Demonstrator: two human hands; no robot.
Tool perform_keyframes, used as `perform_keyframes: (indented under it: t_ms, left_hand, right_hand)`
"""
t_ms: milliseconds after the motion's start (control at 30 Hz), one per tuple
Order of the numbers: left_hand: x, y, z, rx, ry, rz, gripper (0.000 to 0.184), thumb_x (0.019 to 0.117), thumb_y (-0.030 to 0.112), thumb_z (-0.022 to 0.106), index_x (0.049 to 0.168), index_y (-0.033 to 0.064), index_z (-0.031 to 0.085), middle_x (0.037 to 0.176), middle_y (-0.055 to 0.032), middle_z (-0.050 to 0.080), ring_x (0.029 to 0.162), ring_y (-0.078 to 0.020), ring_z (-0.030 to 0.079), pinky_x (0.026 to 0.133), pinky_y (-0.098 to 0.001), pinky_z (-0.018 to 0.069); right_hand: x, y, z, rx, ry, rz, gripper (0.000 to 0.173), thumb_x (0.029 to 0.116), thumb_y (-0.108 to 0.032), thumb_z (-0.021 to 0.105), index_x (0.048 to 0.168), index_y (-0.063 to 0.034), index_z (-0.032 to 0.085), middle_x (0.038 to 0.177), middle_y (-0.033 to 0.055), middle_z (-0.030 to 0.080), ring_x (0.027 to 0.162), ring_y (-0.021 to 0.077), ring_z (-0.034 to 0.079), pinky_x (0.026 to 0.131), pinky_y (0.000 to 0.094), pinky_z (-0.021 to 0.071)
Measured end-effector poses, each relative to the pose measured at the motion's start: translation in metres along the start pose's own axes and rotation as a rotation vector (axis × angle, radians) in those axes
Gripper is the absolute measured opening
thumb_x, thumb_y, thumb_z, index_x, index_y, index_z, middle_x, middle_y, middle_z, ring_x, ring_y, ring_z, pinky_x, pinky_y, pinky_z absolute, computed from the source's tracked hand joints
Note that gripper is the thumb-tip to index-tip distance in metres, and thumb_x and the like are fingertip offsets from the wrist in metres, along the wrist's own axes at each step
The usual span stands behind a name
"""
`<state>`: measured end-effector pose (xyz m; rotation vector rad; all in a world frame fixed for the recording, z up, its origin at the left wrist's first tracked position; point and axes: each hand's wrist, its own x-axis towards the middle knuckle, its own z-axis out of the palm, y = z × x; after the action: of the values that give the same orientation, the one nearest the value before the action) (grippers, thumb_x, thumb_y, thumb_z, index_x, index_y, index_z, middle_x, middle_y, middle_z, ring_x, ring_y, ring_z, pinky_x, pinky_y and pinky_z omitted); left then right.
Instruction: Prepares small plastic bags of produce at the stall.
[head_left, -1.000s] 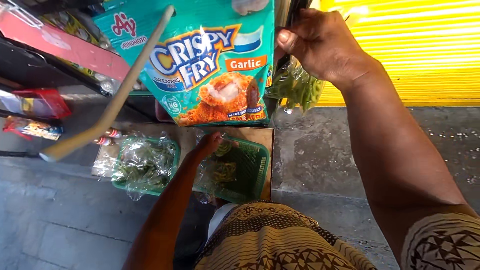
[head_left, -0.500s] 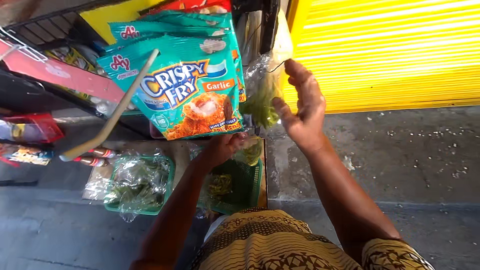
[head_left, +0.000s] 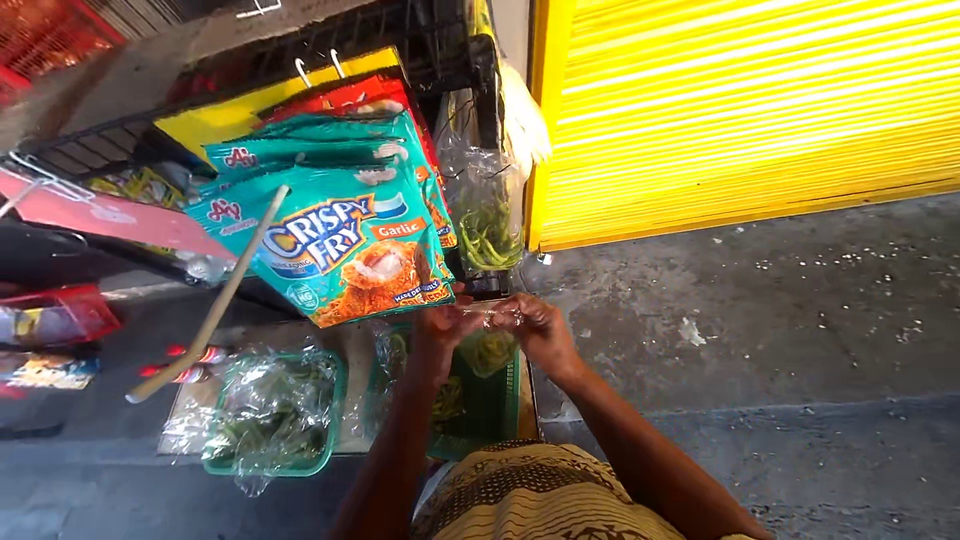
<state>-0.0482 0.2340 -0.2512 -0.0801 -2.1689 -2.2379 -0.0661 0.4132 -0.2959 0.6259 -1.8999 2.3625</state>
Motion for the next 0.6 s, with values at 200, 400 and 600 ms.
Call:
perform_keyframes:
  t_ms: [200,400,600]
  left_hand:
    - [-0.005,0.001,0.030,-0.102,0.038,-0.108,0.012,0.0982,-0.002,0.055,0.105,-0.0030,0.065,0.098,-0.0032,0.071,0.094,-0.0101,0.069,0.091,-0.0298,0.0579]
    - [0.031,0.024,0.065,-0.128,0.110,0.027,0.014,0.1014,0.006,0.059,0.110,-0.0016,0.067,0.099,-0.0076,0.071,0.091,-0.0153,0.071,0.087,-0.0365,0.0608]
    - [0.078,0.054,0.098,-0.094,0.277,0.268,0.021,0.1032,0.022,0.062,0.115,0.0050,0.067,0.115,-0.0065,0.063,0.101,-0.0153,0.065,0.084,-0.0377,0.0598]
  right_hand:
    - [0.004,-0.016,-0.010,0.024,0.092,0.010,0.009,0.0955,0.003,0.062,0.098,0.0012,0.070,0.094,0.0020,0.074,0.083,0.0098,0.073,0.081,0.0317,0.0640]
    - [0.043,-0.045,-0.030,-0.075,0.179,-0.043,0.012,0.0953,-0.005,0.067,0.106,-0.0039,0.071,0.097,0.0014,0.072,0.081,0.0102,0.071,0.076,0.0314,0.0631]
    - [0.120,-0.066,-0.038,-0.115,0.289,-0.353,0.006,0.0975,-0.006,0.065,0.099,-0.0029,0.071,0.087,-0.0019,0.069,0.067,0.0040,0.061,0.062,0.0236,0.0563]
